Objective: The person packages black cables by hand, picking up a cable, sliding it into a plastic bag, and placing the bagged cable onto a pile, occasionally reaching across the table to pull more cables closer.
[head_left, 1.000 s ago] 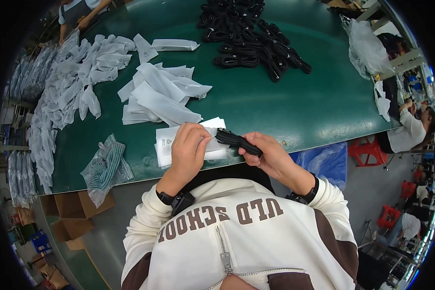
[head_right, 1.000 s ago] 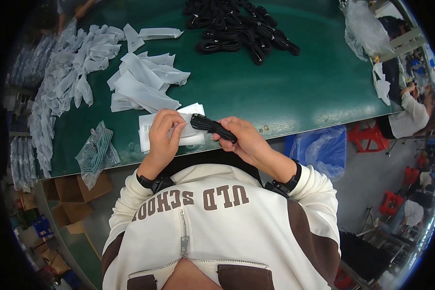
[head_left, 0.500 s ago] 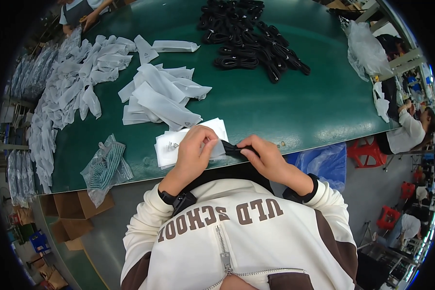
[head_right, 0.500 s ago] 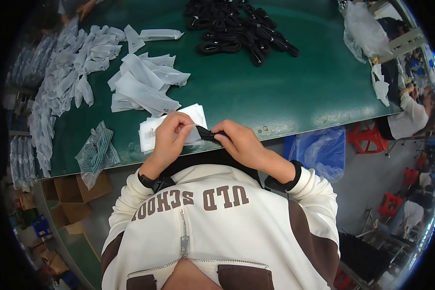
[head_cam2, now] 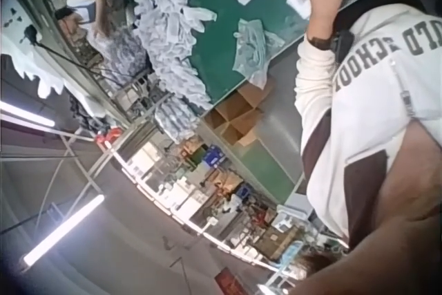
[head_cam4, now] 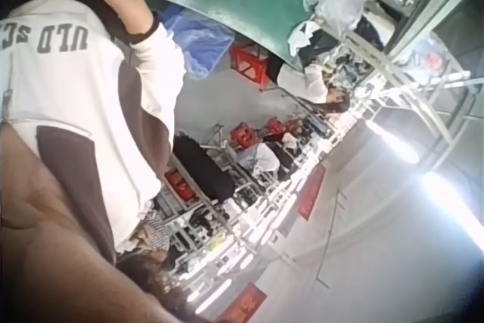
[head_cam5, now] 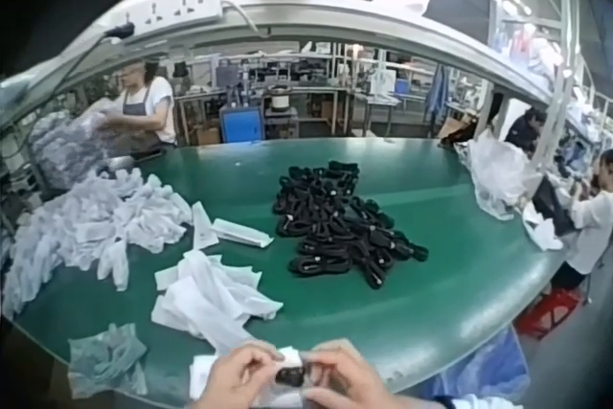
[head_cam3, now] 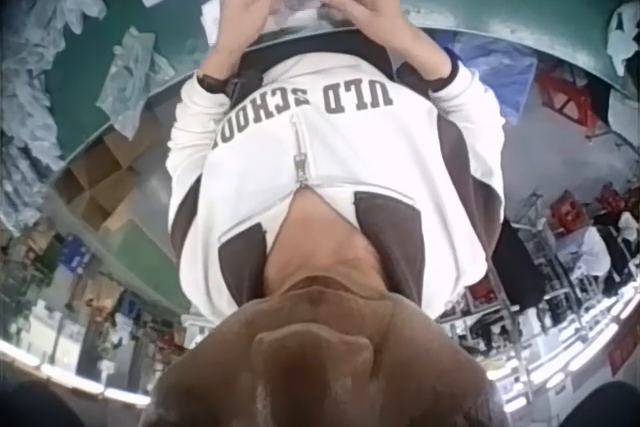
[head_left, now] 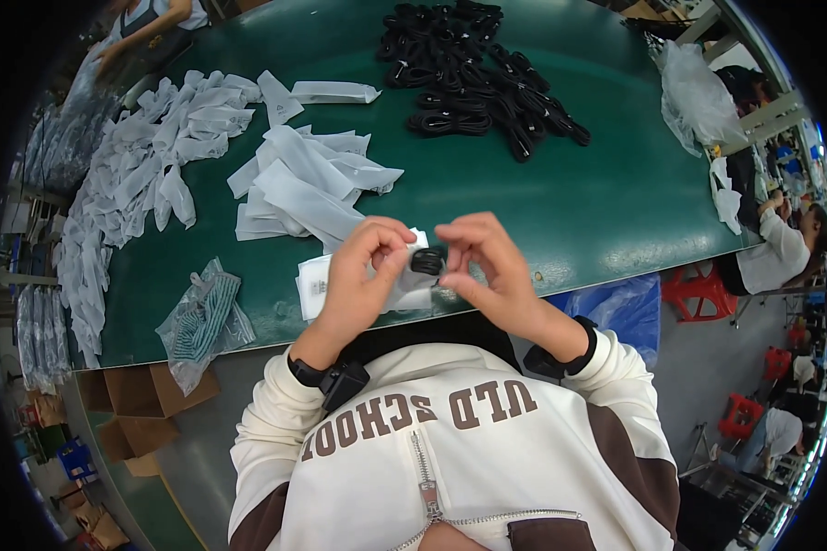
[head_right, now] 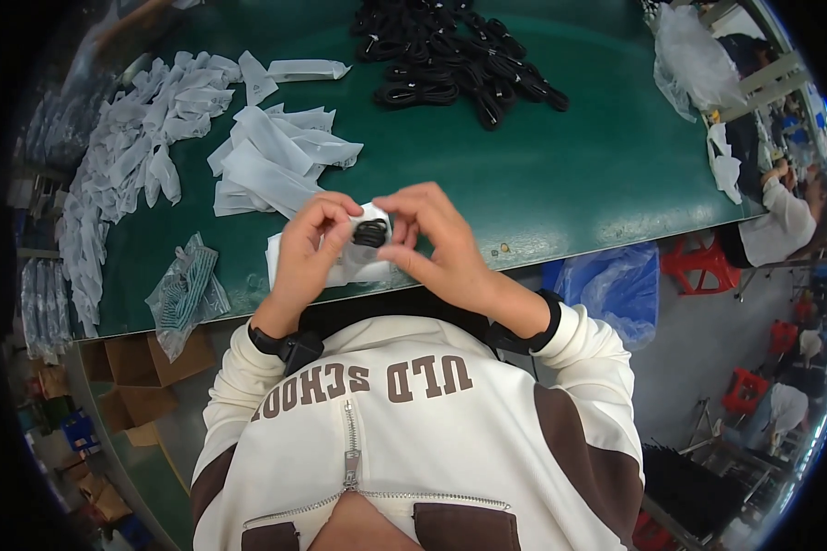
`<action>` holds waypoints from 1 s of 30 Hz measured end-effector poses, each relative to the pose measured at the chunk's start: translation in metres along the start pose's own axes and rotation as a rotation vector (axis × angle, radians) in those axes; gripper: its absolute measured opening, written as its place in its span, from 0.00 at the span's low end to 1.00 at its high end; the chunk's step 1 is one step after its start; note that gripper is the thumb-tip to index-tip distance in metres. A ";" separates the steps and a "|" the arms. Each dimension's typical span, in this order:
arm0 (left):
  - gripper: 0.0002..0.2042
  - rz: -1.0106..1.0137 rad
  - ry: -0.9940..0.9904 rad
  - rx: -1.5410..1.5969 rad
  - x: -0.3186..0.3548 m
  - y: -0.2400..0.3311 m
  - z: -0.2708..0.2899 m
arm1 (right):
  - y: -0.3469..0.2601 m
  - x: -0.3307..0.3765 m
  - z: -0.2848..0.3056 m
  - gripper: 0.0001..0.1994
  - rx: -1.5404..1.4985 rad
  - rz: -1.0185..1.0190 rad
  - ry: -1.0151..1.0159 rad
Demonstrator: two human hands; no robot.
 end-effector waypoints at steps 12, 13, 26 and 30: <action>0.19 -0.250 0.236 -0.562 -0.020 0.037 0.108 | 0.038 -0.038 0.040 0.13 0.296 -0.022 -0.008; 0.22 -0.385 0.123 -0.960 -0.016 0.050 0.092 | 0.043 -0.043 0.041 0.14 0.360 -0.058 -0.018; 0.25 -0.127 -0.309 -1.127 -0.085 -0.057 0.109 | 0.144 -0.150 0.038 0.35 1.392 0.062 -0.090; 0.25 -0.077 -0.159 -1.226 -0.117 -0.076 0.156 | 0.174 -0.170 0.039 0.36 1.286 -0.081 -0.269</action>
Point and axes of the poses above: each hand's wrist, its own x-axis away from the middle knuckle, its own z-axis out of the back of the hand, y = z × x, the point moved 7 cm from there along -x, towards the middle knuckle, and after that the axes turned 9 degrees about x, right-handed, at the moved point
